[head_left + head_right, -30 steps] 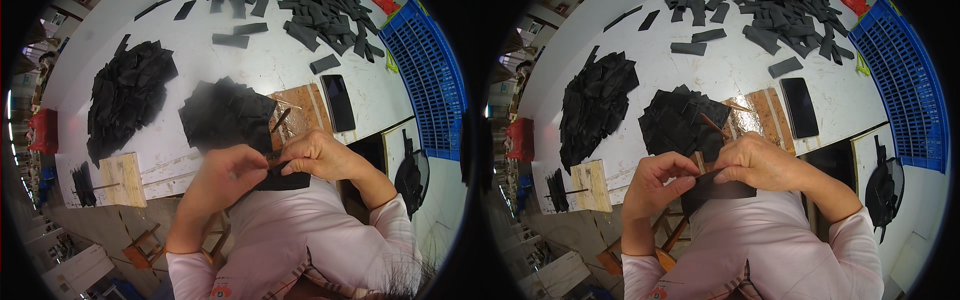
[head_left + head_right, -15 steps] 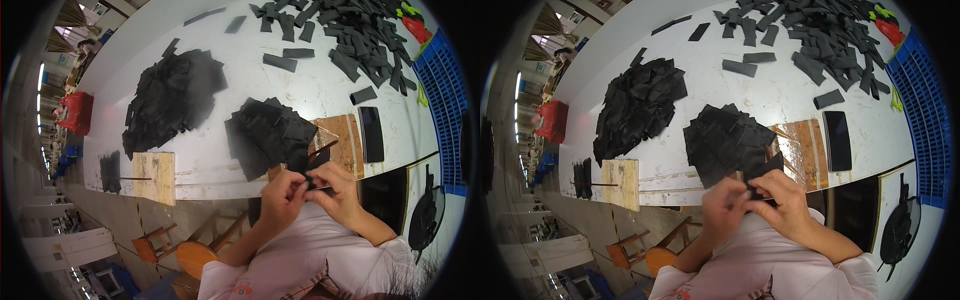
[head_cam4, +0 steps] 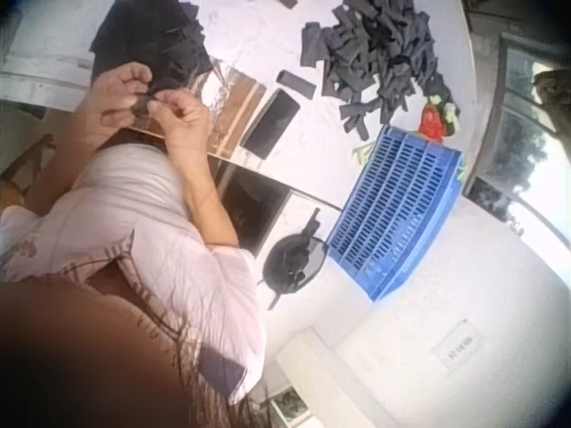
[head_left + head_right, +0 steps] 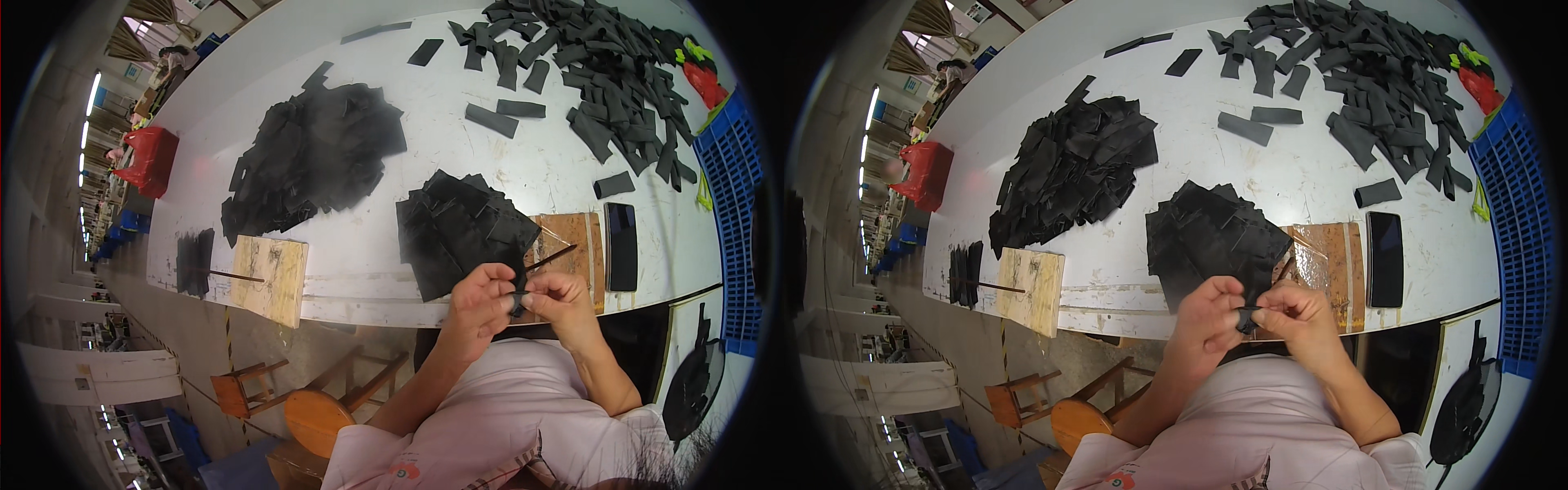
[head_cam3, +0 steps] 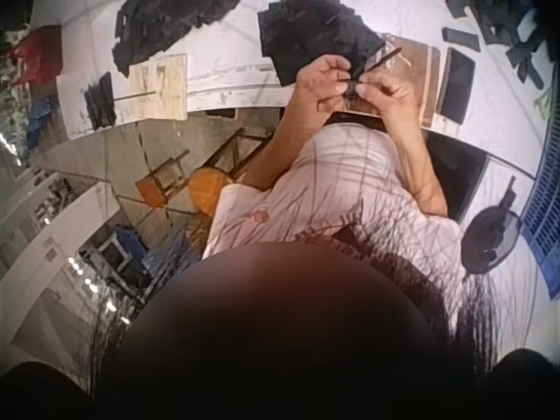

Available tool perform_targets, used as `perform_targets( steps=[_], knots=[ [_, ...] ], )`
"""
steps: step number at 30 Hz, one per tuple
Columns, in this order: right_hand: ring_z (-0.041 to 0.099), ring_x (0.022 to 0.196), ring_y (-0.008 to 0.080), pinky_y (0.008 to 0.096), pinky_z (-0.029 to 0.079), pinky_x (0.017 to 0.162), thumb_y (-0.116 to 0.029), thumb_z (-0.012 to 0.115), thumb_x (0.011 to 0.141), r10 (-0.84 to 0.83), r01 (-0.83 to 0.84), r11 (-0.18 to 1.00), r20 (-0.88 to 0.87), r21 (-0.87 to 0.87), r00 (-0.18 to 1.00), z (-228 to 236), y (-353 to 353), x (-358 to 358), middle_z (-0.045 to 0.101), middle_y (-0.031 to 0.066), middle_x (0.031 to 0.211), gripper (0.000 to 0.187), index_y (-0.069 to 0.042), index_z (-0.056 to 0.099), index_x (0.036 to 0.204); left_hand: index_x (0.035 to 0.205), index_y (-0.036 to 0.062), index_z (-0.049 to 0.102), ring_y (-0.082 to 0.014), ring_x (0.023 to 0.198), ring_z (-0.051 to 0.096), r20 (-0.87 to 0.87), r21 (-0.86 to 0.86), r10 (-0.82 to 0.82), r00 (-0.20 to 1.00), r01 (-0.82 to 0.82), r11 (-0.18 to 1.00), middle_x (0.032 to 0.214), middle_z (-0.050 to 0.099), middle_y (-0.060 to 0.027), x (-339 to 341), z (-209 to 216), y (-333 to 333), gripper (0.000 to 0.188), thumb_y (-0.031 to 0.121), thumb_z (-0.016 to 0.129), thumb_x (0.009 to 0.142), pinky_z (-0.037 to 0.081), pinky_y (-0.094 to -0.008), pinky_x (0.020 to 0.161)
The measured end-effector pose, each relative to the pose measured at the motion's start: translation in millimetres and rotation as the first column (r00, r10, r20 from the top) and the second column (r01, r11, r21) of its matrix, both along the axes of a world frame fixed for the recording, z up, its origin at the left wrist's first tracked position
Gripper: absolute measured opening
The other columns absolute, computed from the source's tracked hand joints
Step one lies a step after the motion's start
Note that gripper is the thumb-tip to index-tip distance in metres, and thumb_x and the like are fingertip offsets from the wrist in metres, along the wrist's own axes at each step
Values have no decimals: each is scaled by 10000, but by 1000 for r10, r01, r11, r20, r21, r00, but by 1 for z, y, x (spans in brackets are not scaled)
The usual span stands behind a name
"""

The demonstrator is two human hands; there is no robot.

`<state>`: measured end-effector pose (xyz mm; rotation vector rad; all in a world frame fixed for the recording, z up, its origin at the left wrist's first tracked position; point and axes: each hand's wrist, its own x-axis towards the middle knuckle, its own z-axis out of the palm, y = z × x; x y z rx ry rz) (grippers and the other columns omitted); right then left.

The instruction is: Processing or sorting black rectangular foam components at a factory workbench.

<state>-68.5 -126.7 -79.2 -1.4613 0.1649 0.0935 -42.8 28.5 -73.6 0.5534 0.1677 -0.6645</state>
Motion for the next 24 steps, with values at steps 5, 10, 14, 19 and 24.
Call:
perform_targets(
  steps=[5,10,14,19,24],
  knots=[
    [415,544,52,174,329,466,-56,625,746,211,100,741,-372,664,904,7,-3,-4,477,-10,642,71,-22,569,772,912,-10,498,-33,570,483,311,563,-21,950,-166,810,728,546,-31,-12,-1,-15,199,-84,525,730,372,-166,470],
    [394,544,50,178,311,472,-141,568,813,236,-109,864,-203,492,950,2,4,-4,462,-25,642,108,-55,513,779,900,2,505,-15,593,476,773,631,-177,609,-711,311,798,581,-57,-17,-17,-22,227,-109,506,701,338,-136,454],
    [409,565,48,176,336,516,-144,557,819,168,-69,861,-153,504,974,-7,-4,-5,453,-31,646,118,-59,502,756,958,-7,487,-34,513,447,266,557,89,960,-228,798,826,588,-72,-12,5,-14,231,-88,506,742,334,-144,446],
    [436,635,45,176,367,607,-120,545,819,253,-179,831,-71,527,965,12,-7,-13,459,-36,678,95,-59,519,752,1041,-8,436,-23,468,411,142,172,-101,985,75,982,794,572,-63,-21,10,-3,335,-92,495,723,287,-152,387],
    [465,685,38,187,391,625,-88,516,828,283,-247,813,13,527,959,12,-5,-18,517,-25,781,38,-60,532,809,1107,-44,432,-41,588,496,238,-205,-285,928,335,920,823,568,-60,-24,11,1,492,-74,509,622,353,-145,460]
  ],
)
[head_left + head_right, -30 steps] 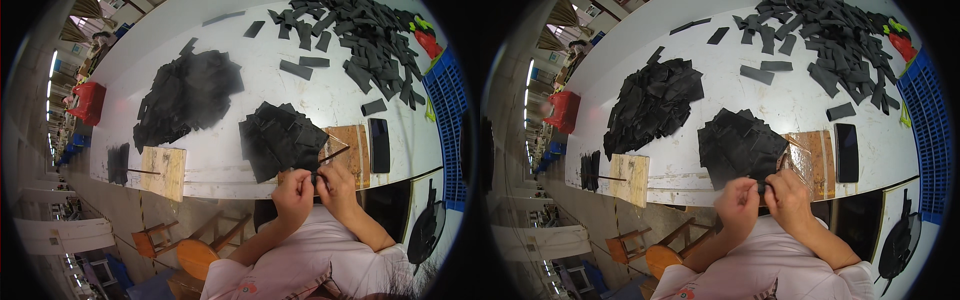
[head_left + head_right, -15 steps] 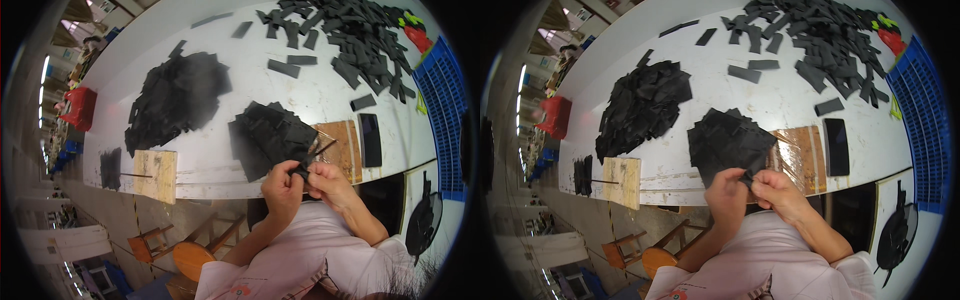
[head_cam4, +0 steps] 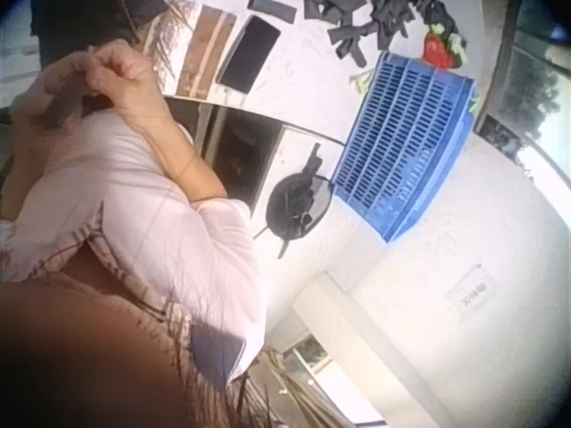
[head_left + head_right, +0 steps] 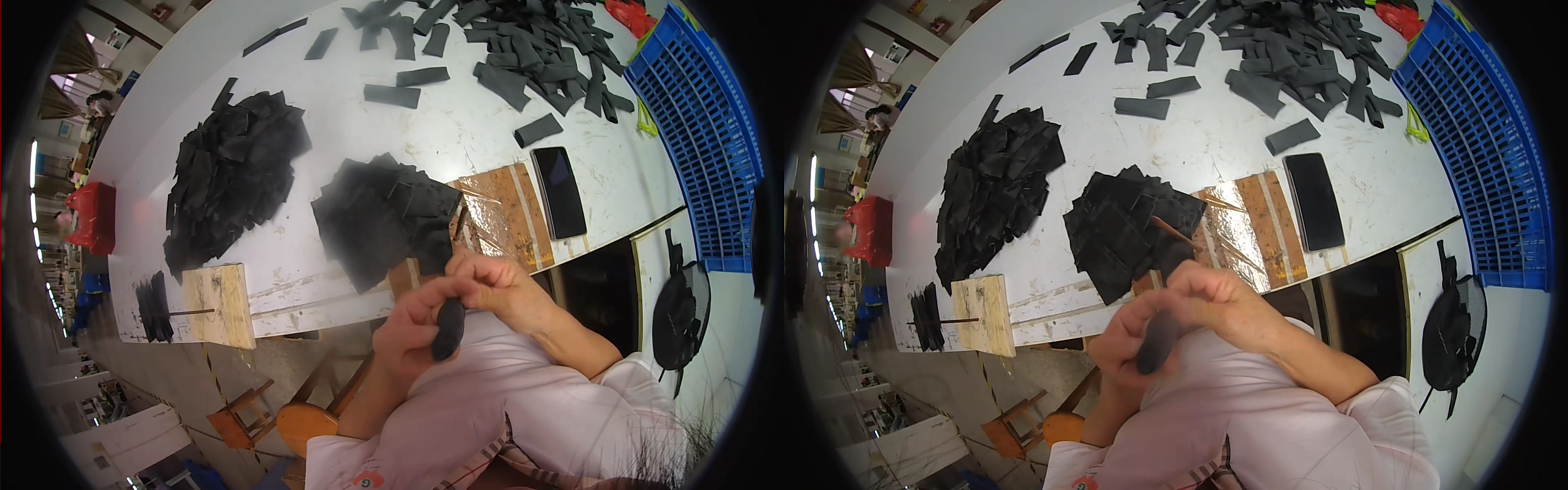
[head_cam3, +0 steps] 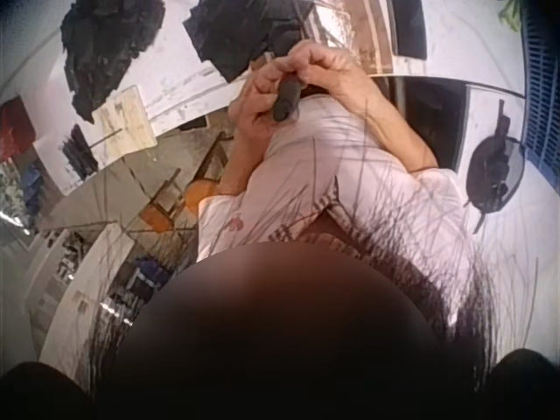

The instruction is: Processing or sorting black rectangular foam components at a factory workbench.

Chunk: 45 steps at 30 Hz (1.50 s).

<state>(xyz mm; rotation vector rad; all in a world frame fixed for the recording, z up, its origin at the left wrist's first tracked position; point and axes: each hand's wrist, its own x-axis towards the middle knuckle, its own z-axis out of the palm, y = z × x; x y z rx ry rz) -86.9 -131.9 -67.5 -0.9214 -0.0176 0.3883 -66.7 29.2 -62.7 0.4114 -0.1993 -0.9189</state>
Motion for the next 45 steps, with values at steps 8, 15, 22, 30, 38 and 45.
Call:
perform_targets(
  steps=[8,15,22,30,38,45],
  knots=[
    [522,692,188,253,429,608,9,560,728,-129,555,702,687,-446,715,17,-5,11,522,101,851,91,-6,511,803,1023,-48,507,-27,537,463,898,359,100,428,-845,397,878,567,-93,-1,15,-25,279,-90,506,747,369,-135,472],
    [483,630,222,278,399,594,-5,577,710,-98,679,511,749,-526,655,52,-7,18,474,89,710,100,-7,517,789,915,-38,470,-48,624,475,603,399,388,697,-684,610,816,536,-60,8,42,-35,114,-29,492,804,401,-150,507],
    [417,547,83,212,336,479,-182,517,835,-42,90,882,113,-463,993,83,-30,59,449,-5,612,161,-42,526,757,1041,-23,391,-46,381,390,-306,-373,-32,951,-89,924,745,541,-85,53,56,-34,235,144,311,897,303,-142,310],
    [359,508,42,173,277,419,-167,531,831,-38,19,994,-176,-106,984,3,-37,65,430,-26,609,151,-54,516,733,1048,-6,485,-25,312,286,-569,-19,131,812,-171,985,770,580,-108,65,-14,-34,259,80,297,891,227,-165,276],
    [356,495,47,176,287,416,-182,545,831,51,-66,995,-194,-75,980,-15,-36,74,411,-35,573,182,-65,524,694,1079,-48,468,-40,344,346,-671,-115,112,732,-253,961,702,548,-88,67,-28,-27,276,30,354,840,279,-167,303],
    [418,527,69,212,343,450,-200,556,823,-27,22,923,-6,-385,1000,-10,-39,71,441,4,584,172,-41,554,758,1010,-49,515,-166,940,515,782,338,240,575,-714,613,970,575,-130,59,14,-43,227,41,549,805,384,-295,857]
  ],
)
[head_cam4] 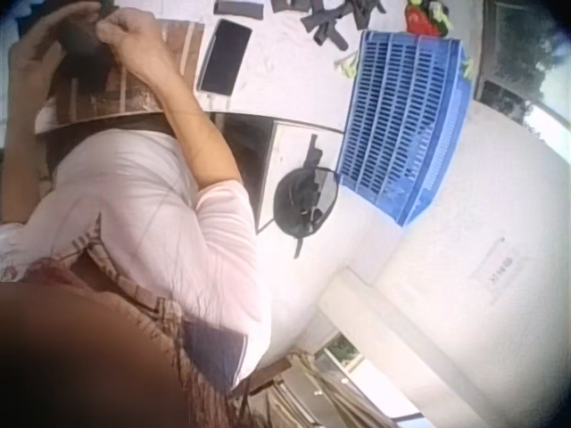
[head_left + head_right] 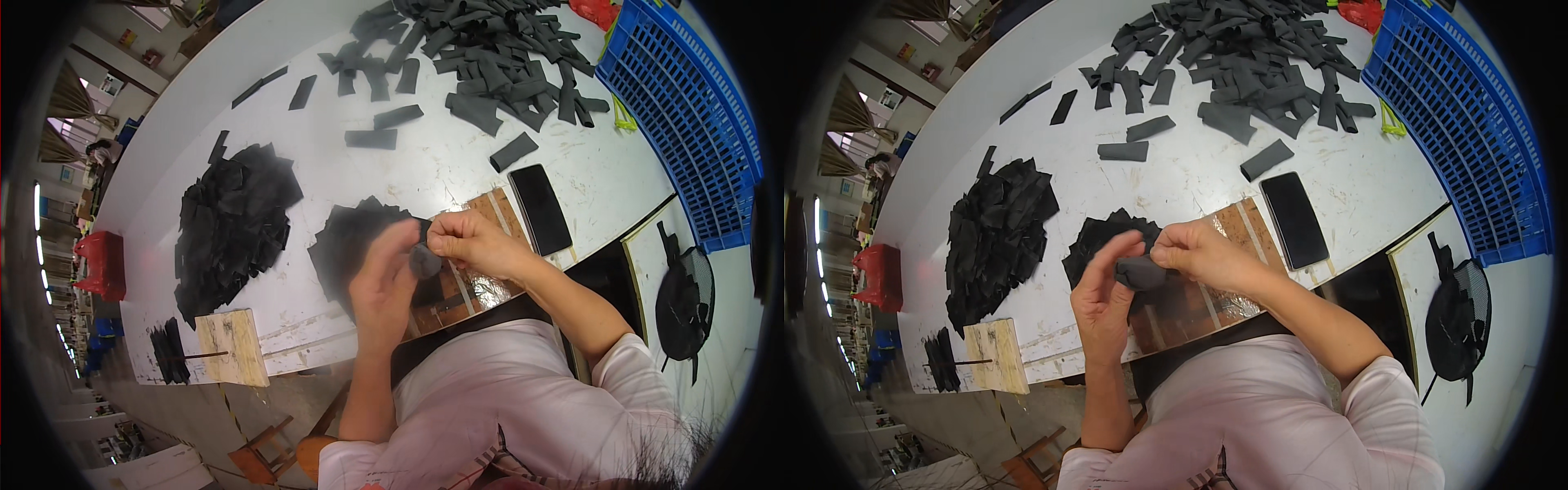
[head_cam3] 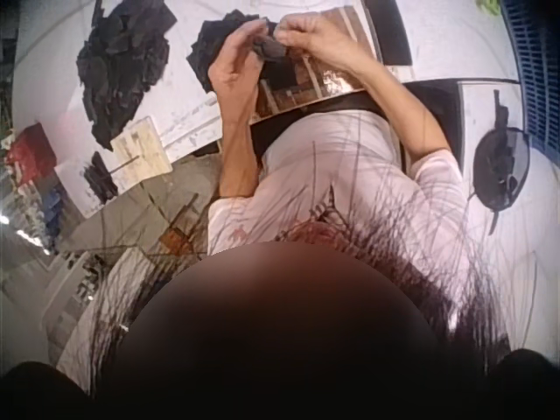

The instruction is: Processing or sorting black rectangular foam components at a factory workbench.

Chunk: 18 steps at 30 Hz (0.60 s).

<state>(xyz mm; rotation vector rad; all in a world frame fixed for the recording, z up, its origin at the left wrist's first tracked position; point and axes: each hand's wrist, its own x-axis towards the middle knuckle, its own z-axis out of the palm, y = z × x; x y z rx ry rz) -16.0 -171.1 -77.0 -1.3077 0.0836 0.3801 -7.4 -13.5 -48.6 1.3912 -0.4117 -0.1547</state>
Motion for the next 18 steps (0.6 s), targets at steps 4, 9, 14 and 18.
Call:
perform_targets(
  steps=[4,9,14,18],
  knots=[
    [484,564,124,264,384,475,-235,591,781,-139,347,875,511,-338,848,15,1,-6,465,49,587,208,-27,571,787,915,-57,546,-180,892,538,280,61,-30,959,13,998,963,580,-137,8,-4,9,158,-32,573,762,405,-298,834],
    [523,660,229,319,409,495,-203,684,598,566,454,412,612,-790,552,64,6,-9,495,60,647,279,-23,488,680,855,-12,532,-192,867,526,76,-272,181,981,-154,950,949,565,-157,-18,-2,6,109,-57,531,756,409,-290,781],
    [516,592,253,344,404,476,-144,648,648,434,390,543,646,-744,628,12,1,-12,480,71,621,176,-43,506,670,936,-41,513,-191,886,531,37,-219,85,996,-75,973,1007,532,-158,-18,-25,5,167,-26,547,773,434,-310,777],
    [548,591,256,358,423,485,-246,631,701,430,392,498,613,-774,663,22,0,-12,527,80,594,239,-44,531,620,923,-47,539,-160,787,539,-90,-191,-54,994,36,981,921,561,-111,-1,6,-7,165,-19,571,763,447,-258,664]
  ],
)
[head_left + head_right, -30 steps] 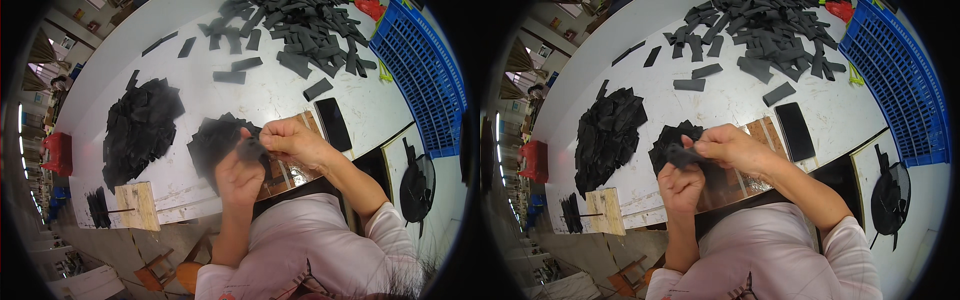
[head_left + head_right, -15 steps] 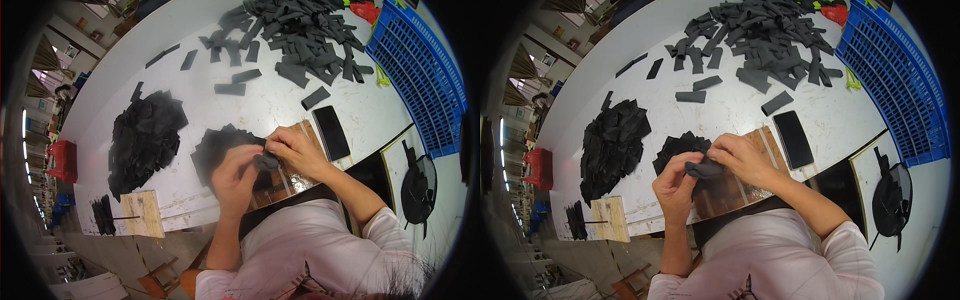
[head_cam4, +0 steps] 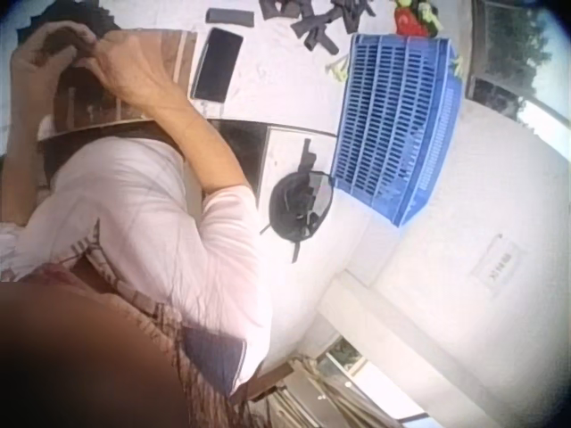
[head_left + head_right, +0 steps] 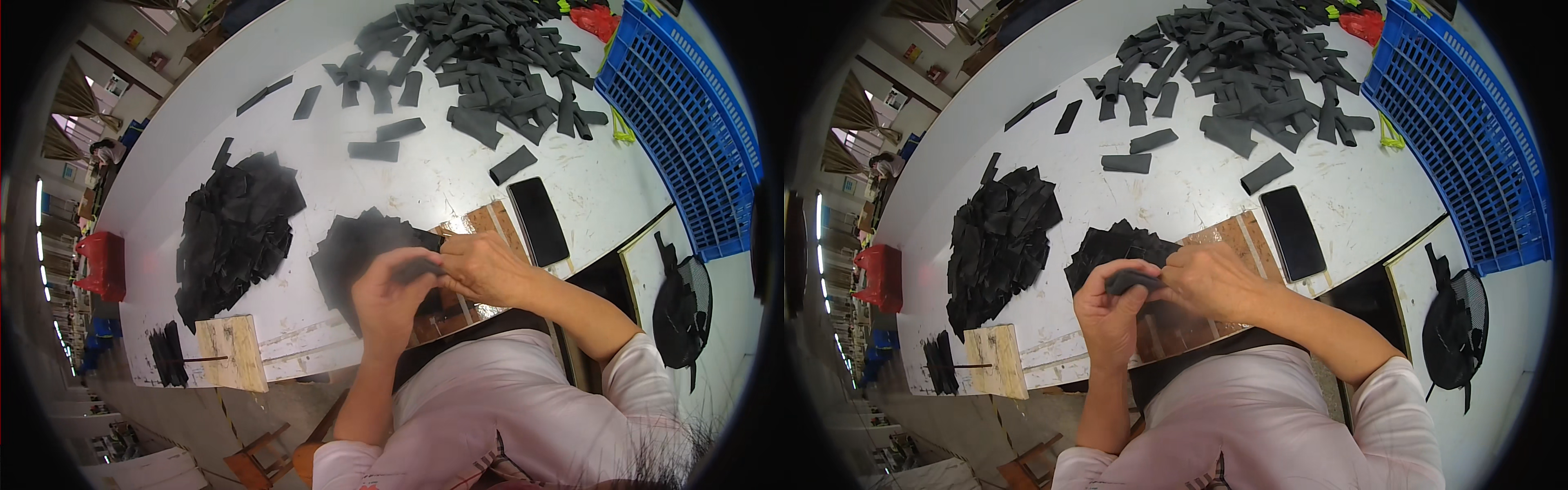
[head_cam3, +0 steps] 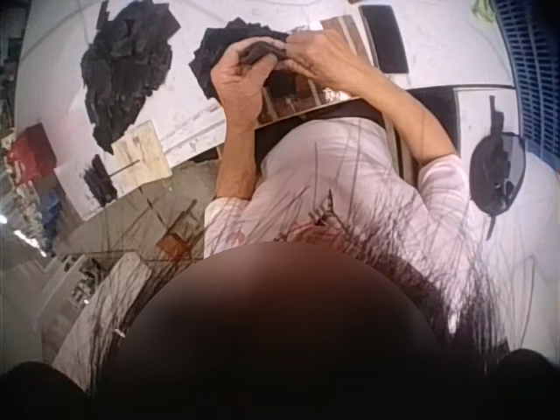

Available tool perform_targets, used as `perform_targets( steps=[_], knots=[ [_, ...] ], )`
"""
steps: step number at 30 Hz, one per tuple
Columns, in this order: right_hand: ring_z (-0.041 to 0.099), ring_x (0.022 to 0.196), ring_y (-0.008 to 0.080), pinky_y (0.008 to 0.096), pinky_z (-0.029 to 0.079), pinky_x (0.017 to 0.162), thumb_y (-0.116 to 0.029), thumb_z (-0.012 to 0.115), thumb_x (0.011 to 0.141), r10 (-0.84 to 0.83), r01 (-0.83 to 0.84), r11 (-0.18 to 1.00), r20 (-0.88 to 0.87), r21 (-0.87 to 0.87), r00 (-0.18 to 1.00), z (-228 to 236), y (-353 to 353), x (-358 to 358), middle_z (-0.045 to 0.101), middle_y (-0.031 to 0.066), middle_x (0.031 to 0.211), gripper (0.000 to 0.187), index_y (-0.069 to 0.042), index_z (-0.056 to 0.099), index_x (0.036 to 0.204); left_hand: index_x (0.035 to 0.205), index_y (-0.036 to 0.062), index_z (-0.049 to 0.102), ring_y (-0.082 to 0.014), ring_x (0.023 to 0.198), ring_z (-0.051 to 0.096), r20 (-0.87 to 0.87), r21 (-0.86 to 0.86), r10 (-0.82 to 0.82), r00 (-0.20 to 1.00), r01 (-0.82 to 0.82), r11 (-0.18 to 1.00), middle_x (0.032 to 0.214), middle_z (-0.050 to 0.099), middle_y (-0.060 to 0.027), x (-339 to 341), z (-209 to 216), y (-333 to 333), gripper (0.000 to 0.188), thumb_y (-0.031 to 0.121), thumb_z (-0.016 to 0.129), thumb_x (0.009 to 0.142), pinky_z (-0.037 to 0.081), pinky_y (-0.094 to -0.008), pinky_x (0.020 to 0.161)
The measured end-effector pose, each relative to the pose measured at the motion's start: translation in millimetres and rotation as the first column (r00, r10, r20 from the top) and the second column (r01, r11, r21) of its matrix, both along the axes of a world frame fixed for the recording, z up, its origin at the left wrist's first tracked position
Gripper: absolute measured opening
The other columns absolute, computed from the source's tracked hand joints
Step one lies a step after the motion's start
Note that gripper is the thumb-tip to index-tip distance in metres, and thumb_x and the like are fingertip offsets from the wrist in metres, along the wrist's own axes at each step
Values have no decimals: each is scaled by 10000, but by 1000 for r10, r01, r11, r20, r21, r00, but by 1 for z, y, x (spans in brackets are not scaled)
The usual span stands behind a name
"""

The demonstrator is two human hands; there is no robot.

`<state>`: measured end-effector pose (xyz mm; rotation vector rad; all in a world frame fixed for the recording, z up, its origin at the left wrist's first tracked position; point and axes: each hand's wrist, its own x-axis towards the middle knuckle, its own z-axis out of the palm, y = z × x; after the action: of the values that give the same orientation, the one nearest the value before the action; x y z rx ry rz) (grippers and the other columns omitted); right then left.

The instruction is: Processing or sorting black rectangular foam components at a factory workbench.

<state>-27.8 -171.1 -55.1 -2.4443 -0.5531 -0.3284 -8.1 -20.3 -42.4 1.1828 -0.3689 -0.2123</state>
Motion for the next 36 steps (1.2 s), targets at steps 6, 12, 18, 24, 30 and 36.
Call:
perform_targets(
  steps=[6,12,18,24,30,36],
  knots=[
    [528,589,286,371,415,487,-180,611,701,-1,30,962,-105,270,994,-27,-1,-5,516,100,616,187,-30,517,640,812,-56,569,-139,750,523,192,344,-168,967,94,934,831,568,-102,11,-2,-4,82,-56,585,732,430,-225,651],
    [521,591,341,415,410,514,-152,588,708,37,-58,939,66,340,997,-23,-1,-7,523,142,621,177,-8,499,656,782,-51,571,-130,727,528,421,466,-167,892,-55,883,825,574,-95,6,10,-5,76,-55,592,709,419,-228,636],
    [526,597,341,408,410,519,-157,569,741,57,8,946,-190,323,980,-28,0,-2,525,140,617,181,-10,501,661,834,-52,562,-154,743,544,408,469,-66,910,-147,871,830,585,-114,1,4,-8,99,-43,571,736,435,-245,639],
    [546,622,323,402,418,538,-245,578,747,37,-7,990,-217,138,975,-5,-7,-2,543,127,628,237,-18,555,680,927,-27,527,-179,804,529,291,25,112,950,-124,992,889,562,-148,-2,-1,-4,145,87,519,838,412,-275,754],
    [564,626,287,383,425,533,-270,584,745,18,-30,998,-226,-52,974,32,-1,-2,556,100,630,239,-43,584,671,926,-12,495,-173,852,502,180,-66,213,960,-204,977,942,541,-150,-1,15,0,217,195,501,862,407,-287,757],
    [569,621,272,377,431,530,-283,585,742,28,-46,994,-176,-102,984,44,4,1,559,89,627,246,-51,581,659,828,-3,512,-195,781,510,97,-147,181,979,-166,975,830,562,-124,3,11,12,171,158,569,814,415,-317,729]
  ],
)
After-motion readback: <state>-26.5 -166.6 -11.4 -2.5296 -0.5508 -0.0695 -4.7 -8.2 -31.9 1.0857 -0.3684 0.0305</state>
